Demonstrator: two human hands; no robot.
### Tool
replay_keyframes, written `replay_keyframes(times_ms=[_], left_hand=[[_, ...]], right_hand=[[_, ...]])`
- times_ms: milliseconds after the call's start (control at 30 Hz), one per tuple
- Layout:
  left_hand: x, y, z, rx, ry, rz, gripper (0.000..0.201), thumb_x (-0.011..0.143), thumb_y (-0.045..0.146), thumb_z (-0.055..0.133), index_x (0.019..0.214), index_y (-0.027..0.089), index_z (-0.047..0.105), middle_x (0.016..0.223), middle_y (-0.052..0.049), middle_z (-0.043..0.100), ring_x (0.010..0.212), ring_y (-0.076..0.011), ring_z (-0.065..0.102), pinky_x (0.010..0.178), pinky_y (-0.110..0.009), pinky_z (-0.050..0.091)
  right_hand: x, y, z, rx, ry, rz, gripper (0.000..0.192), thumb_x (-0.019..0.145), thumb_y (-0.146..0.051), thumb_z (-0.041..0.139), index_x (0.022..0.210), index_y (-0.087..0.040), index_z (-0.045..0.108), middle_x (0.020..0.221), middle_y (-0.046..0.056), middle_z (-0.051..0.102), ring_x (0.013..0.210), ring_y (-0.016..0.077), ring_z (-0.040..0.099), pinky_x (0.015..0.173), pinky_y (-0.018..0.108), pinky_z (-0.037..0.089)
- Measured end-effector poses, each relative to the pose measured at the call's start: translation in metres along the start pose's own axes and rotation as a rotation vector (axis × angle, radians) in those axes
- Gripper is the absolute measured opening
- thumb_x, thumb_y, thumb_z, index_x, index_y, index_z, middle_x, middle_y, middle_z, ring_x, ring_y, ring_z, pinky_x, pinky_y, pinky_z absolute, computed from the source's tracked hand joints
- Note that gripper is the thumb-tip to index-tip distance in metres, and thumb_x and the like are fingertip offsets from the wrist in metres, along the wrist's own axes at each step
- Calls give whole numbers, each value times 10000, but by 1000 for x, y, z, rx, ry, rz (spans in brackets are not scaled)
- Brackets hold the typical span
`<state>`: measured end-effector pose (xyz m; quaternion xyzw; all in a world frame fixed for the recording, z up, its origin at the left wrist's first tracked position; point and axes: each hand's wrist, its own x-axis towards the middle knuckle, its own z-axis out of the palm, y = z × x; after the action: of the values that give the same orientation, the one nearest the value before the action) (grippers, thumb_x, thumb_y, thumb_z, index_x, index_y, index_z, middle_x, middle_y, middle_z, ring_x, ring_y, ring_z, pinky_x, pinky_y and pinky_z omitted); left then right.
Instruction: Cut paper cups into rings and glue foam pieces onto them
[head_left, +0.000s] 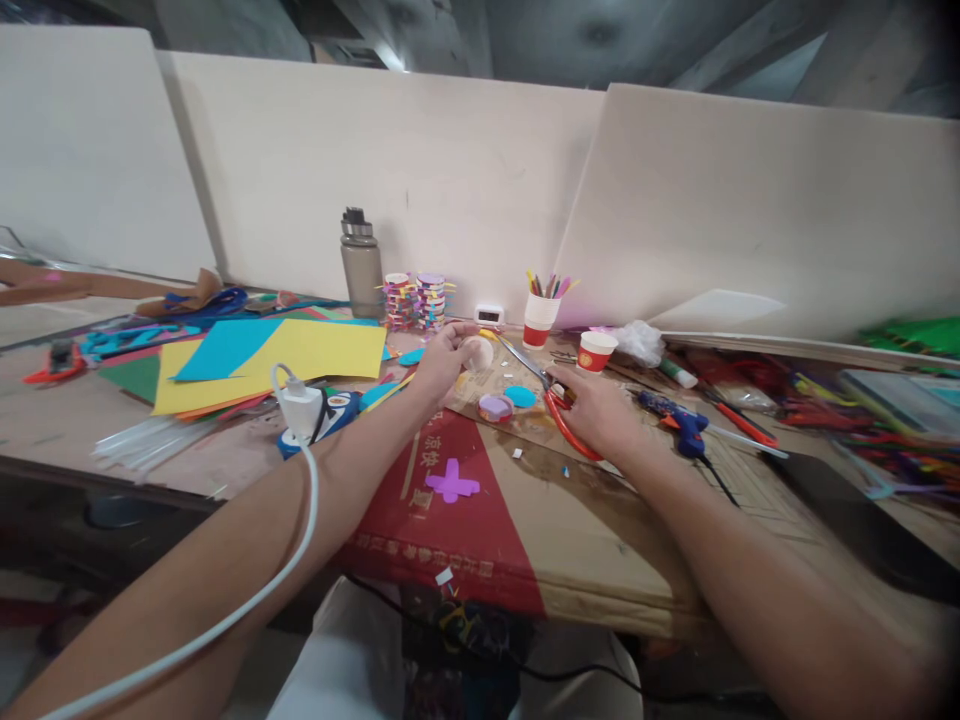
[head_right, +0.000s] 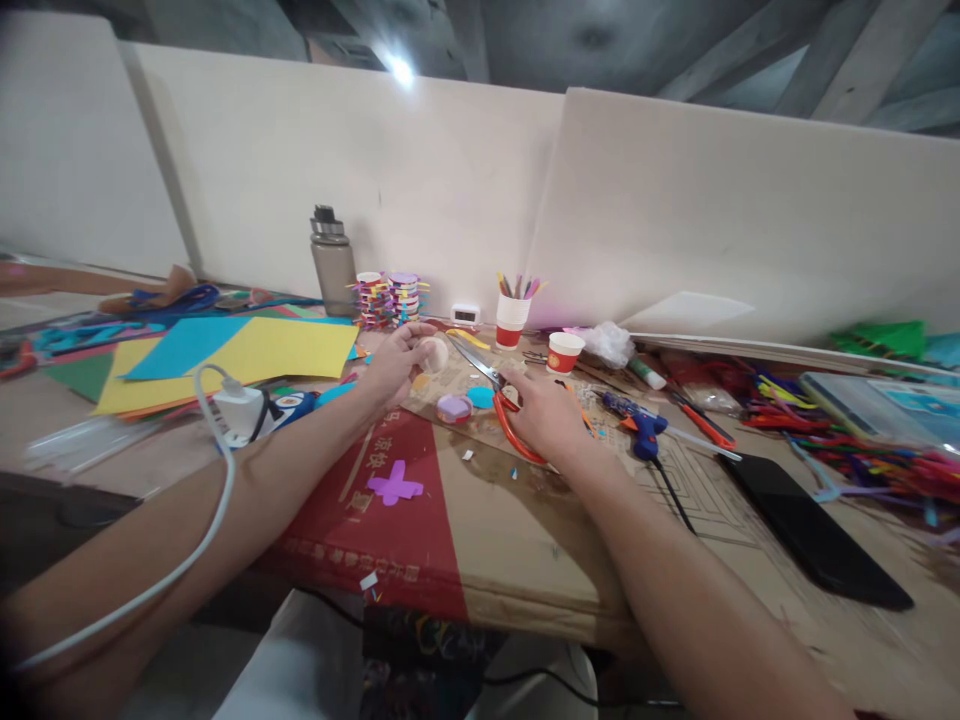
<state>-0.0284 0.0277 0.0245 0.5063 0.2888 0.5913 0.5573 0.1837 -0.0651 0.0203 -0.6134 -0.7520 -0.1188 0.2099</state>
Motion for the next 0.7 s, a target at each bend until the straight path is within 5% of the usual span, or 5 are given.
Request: replay_keyframes(times_ms=[700], left_hand=[[2, -8, -3, 157, -77, 109, 282, 684, 164, 689, 950, 162, 598, 869, -12, 649, 753, -116, 571, 691, -230, 432]], right_hand=[[1, -3, -9, -188, -135, -47, 436, 915, -295, 468, 1334, -260, 580, 1201, 101, 683, 1009, 263, 648, 767, 312, 445]])
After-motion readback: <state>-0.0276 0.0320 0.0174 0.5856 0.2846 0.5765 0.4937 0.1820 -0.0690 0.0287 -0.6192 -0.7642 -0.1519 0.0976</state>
